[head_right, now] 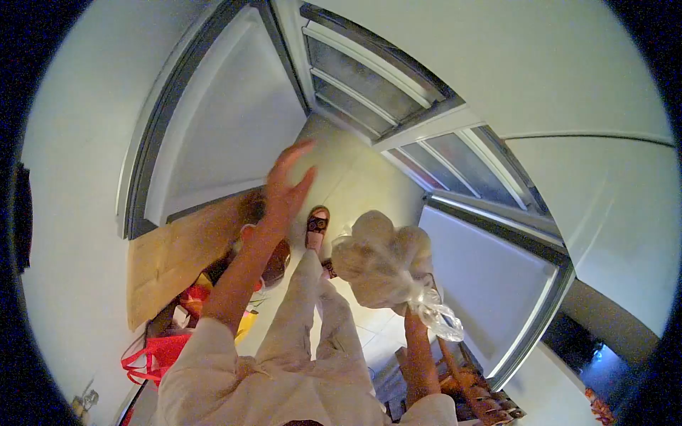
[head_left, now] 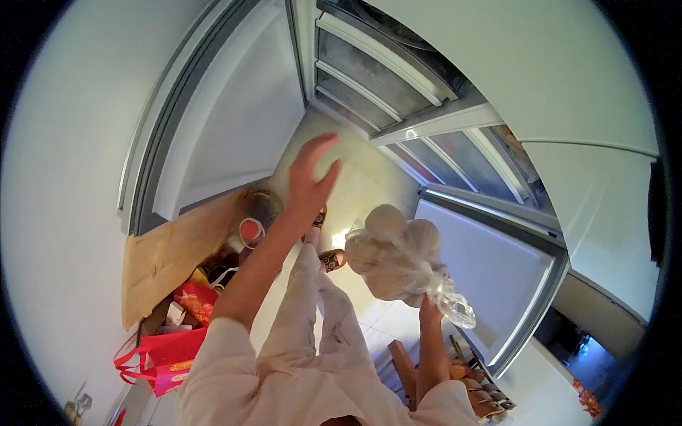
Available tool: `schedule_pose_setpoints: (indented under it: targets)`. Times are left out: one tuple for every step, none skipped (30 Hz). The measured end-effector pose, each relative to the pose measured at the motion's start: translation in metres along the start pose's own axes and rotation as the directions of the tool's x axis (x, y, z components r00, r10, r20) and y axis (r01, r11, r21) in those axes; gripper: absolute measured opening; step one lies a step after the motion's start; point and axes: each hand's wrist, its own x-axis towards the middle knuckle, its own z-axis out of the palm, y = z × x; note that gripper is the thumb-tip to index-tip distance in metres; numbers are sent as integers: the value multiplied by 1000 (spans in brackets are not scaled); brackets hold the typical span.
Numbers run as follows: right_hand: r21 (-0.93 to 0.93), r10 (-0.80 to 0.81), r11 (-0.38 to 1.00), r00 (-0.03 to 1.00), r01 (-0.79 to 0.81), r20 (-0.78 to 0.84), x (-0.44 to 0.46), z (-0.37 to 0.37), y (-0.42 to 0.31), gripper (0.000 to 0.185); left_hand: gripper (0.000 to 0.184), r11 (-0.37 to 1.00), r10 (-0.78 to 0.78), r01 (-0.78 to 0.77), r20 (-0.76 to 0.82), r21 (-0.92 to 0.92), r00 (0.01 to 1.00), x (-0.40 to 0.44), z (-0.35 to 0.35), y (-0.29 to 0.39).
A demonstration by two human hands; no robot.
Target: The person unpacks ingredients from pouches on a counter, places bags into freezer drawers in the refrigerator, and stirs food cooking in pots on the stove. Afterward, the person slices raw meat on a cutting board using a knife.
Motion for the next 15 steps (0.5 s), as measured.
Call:
schedule_pose_setpoints:
  targets:
    - [7, 10, 1000, 1000, -10, -3, 1, 2, -1, 37, 41, 995, 95, -95, 5, 5, 995, 25, 29, -11]
    - [5, 19, 1000, 1000, -19, -8, 3, 2, -2, 37, 42, 983, 186, -186, 11, 12, 983, 50, 60, -24]
    - [4, 29, 1000, 1000, -29, -7, 4, 3, -3, 37, 44, 973, -47, 58, 51, -225, 998, 71, 93, -48]
    - [12, 42, 999, 999, -42, -9, 3, 4, -3, 37, 46, 852, -260, 296, 142, -432, 955, 91, 124, -73]
    - [8, 47, 999, 999, -47, -11, 1, 4, -6, 37, 49, 803, -369, 382, 123, -456, 921, 117, 150, -97]
    - [17, 49, 999, 999, -48, -10, -13, 1, -9, 37, 53, 746, -463, 447, 98, -494, 881, 129, 150, -98]
    - [20, 64, 998, 998, -64, -9, -11, 1, -9, 37, 56, 602, -593, 565, 158, -565, 790, 143, 155, -88]
    - [20, 74, 997, 997, -74, -12, -11, 2, -10, 38, 60, 430, -697, 656, 233, -621, 678, 161, 149, -64]
    - [26, 84, 996, 996, -84, -13, -11, 1, -10, 38, 64, 241, -771, 714, 317, -658, 553, 173, 150, -49]
    - [26, 93, 995, 996, -92, -14, -11, 1, -11, 38, 65, 329, -837, 745, 186, -580, 515, 185, 168, -57]
    - [33, 102, 994, 995, -101, -21, -11, 0, -11, 38, 67, 402, -876, 776, 43, -486, 481, 200, 190, -71]
    - [36, 107, 994, 994, -106, -26, -12, 0, -12, 38, 70, 455, -886, 807, -104, -378, 451, 208, 202, -80]
    - [40, 110, 993, 993, -109, -30, -19, -3, -16, 38, 68, 528, -848, 792, -140, -306, 511, 207, 194, -76]
    - [44, 115, 993, 993, -113, -33, -20, -4, -17, 38, 67, 598, -802, 769, -169, -226, 573, 207, 192, -79]
    - [50, 118, 992, 992, -116, -44, -21, -6, -17, 38, 66, 661, -748, 737, -194, -142, 634, 207, 189, -81]
